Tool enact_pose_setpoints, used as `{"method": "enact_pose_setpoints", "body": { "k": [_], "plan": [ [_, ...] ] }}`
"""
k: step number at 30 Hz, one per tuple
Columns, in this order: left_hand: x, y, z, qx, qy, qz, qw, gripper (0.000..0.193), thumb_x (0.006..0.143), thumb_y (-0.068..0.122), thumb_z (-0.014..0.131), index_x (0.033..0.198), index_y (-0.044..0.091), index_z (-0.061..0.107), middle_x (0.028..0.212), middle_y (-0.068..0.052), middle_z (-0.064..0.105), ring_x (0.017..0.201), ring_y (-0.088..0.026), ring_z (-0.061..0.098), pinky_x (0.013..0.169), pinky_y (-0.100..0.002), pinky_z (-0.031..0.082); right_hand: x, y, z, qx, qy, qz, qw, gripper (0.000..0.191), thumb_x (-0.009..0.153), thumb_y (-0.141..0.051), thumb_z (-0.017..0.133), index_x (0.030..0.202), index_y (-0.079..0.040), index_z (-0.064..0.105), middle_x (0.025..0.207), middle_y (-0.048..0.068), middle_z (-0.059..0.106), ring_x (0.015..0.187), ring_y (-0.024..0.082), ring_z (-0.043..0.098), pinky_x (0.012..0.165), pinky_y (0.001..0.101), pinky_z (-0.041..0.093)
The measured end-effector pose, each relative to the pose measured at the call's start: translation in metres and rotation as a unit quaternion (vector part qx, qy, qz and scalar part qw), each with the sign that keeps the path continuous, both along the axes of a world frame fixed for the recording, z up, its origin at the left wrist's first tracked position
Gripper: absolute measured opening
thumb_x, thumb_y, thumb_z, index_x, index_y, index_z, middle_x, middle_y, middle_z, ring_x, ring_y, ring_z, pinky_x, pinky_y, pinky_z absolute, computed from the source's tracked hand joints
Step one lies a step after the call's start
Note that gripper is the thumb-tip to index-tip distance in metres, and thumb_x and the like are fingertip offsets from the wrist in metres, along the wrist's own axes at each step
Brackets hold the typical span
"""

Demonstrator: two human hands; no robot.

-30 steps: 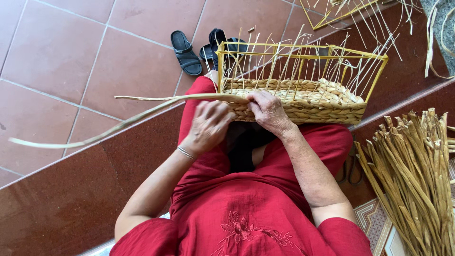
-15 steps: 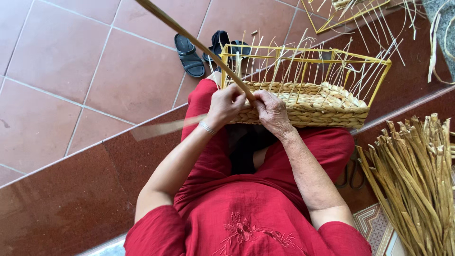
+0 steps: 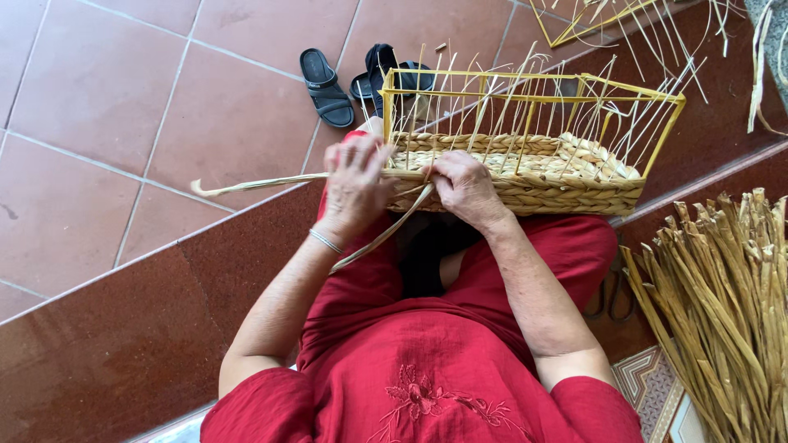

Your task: The person sits on the floor weaving dried water hyacinth strands around a bamboo frame basket, threading and tightening strands along the sides and turning the basket to work on different edges. Bundles of raw strands and a pair of scissors lie on the floor beside them.

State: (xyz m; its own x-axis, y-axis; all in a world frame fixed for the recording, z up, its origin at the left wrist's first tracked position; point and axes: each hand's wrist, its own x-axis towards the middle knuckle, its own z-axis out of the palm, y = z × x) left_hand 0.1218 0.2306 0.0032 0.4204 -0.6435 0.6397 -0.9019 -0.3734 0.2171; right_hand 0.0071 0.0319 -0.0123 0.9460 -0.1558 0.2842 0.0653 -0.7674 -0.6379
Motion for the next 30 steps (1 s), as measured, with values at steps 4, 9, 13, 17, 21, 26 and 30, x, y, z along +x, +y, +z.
{"method": "enact_pose_setpoints", "body": {
  "k": [4, 9, 13, 17, 21, 26, 30],
  "plan": [
    [0.014, 0.014, -0.026, 0.085, 0.168, -0.001, 0.982, 0.017, 0.086, 0.024, 0.078, 0.093, 0.013, 0.068, 0.089, -0.005, 0.066, 0.091, -0.027, 0.061, 0.087, -0.044, 0.043, 0.001, 0.002, -0.011, 0.018, -0.026, -0.031, 0.999, 0.007, 0.090, -0.009, 0.076, 0.091, -0.004, 0.072, 0.084, 0.009, 0.071, 0.080, 0.026, 0.068, 0.075, 0.0400, 0.055],
    [0.014, 0.030, -0.064, 0.075, 0.342, -0.021, 0.937, 0.009, 0.101, 0.022, 0.072, 0.096, 0.015, 0.069, 0.088, -0.004, 0.067, 0.090, -0.025, 0.064, 0.082, -0.040, 0.051, 0.007, 0.010, -0.036, 0.002, -0.010, -0.117, 0.993, 0.013, 0.093, -0.012, 0.077, 0.084, -0.004, 0.071, 0.076, 0.009, 0.070, 0.074, 0.025, 0.067, 0.068, 0.0408, 0.053],
    [0.019, 0.022, -0.063, 0.064, 0.323, 0.023, 0.944, 0.017, 0.094, 0.026, 0.078, 0.096, 0.014, 0.067, 0.085, -0.005, 0.067, 0.087, -0.028, 0.064, 0.079, -0.044, 0.050, 0.011, 0.011, -0.039, -0.010, -0.040, -0.136, 0.990, 0.010, 0.091, -0.013, 0.078, 0.088, -0.005, 0.072, 0.078, 0.009, 0.070, 0.075, 0.025, 0.067, 0.069, 0.0405, 0.054],
    [0.011, 0.026, -0.032, 0.044, 0.198, 0.043, 0.978, 0.030, 0.087, 0.028, 0.082, 0.106, 0.013, 0.064, 0.103, -0.007, 0.064, 0.103, -0.030, 0.059, 0.091, -0.046, 0.044, 0.012, 0.017, -0.029, 0.042, -0.027, -0.168, 0.985, 0.036, 0.090, -0.013, 0.078, 0.122, -0.001, 0.066, 0.080, 0.005, 0.069, 0.076, 0.023, 0.069, 0.069, 0.0400, 0.055],
    [-0.012, 0.031, -0.009, 0.032, 0.147, -0.044, 0.988, 0.052, 0.081, 0.039, 0.084, 0.118, 0.010, 0.064, 0.114, -0.010, 0.056, 0.110, -0.032, 0.052, 0.095, -0.049, 0.038, 0.011, 0.026, -0.022, -0.084, -0.130, -0.115, 0.981, 0.028, 0.091, -0.002, 0.068, 0.119, 0.000, 0.065, 0.106, 0.017, 0.064, 0.092, 0.030, 0.069, 0.077, 0.0411, 0.058],
    [-0.025, 0.017, -0.027, 0.133, 0.130, -0.073, 0.980, 0.039, 0.083, 0.029, 0.075, 0.113, 0.006, 0.065, 0.104, -0.010, 0.061, 0.103, -0.030, 0.054, 0.087, -0.046, 0.039, 0.015, 0.022, -0.015, -0.054, -0.036, -0.038, 0.997, 0.017, 0.093, 0.006, 0.065, 0.103, -0.006, 0.071, 0.100, 0.012, 0.069, 0.088, 0.029, 0.072, 0.078, 0.0408, 0.059],
    [-0.017, 0.015, -0.037, 0.154, 0.121, -0.043, 0.980, 0.012, 0.091, 0.013, 0.068, 0.103, 0.012, 0.065, 0.100, -0.005, 0.063, 0.108, -0.026, 0.057, 0.093, -0.044, 0.041, 0.007, 0.010, 0.002, 0.035, 0.002, 0.029, 0.999, 0.022, 0.092, 0.001, 0.069, 0.113, -0.003, 0.072, 0.107, 0.015, 0.072, 0.098, 0.031, 0.072, 0.086, 0.0399, 0.058]
  ]
}}
